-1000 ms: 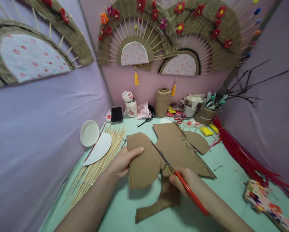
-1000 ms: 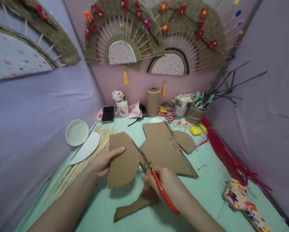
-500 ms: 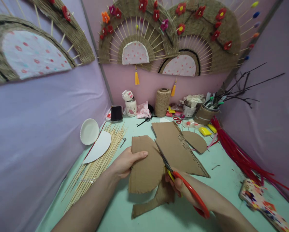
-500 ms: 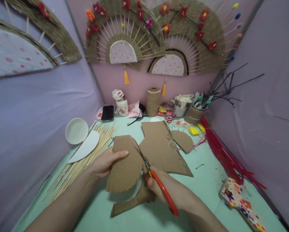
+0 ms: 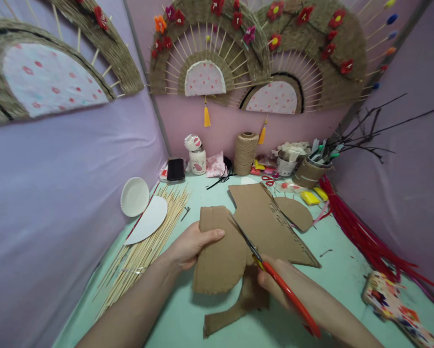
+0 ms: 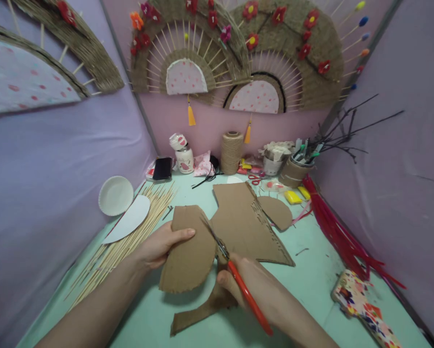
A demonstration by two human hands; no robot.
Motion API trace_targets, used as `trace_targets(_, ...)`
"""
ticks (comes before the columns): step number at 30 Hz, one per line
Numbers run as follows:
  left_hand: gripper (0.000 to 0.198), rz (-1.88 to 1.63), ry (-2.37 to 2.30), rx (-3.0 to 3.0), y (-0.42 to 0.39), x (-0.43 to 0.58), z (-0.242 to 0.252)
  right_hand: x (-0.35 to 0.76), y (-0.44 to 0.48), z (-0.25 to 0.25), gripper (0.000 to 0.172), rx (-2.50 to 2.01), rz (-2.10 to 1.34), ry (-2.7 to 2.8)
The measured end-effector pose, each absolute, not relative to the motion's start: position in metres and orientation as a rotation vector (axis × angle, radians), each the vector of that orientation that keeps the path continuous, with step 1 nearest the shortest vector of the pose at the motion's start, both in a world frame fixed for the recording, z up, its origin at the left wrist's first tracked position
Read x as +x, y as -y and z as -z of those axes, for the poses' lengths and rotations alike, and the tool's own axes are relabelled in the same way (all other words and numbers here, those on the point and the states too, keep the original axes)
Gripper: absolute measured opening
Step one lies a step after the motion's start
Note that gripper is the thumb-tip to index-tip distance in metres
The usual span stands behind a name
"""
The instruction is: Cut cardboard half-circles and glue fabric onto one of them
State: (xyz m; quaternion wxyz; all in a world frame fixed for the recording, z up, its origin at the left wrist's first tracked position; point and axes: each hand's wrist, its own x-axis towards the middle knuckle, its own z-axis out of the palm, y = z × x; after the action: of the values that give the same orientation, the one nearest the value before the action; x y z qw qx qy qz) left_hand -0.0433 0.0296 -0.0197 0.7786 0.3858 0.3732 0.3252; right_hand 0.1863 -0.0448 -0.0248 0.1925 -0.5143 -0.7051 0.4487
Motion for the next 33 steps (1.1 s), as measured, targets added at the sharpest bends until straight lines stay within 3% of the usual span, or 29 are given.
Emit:
trace_targets(10,0.042,-0.703,-0.792,0.830,-0.029,-0.044,0.020,0.181,0.045,0.026,0.041,-1.577,-1.184,1.995)
trace_targets(33,0.045,-0.653,-0.752,0.827,-0.018,-0.037,0.021,0.180,0.067,0.026,0.028,-1.635,-1.219,1.886)
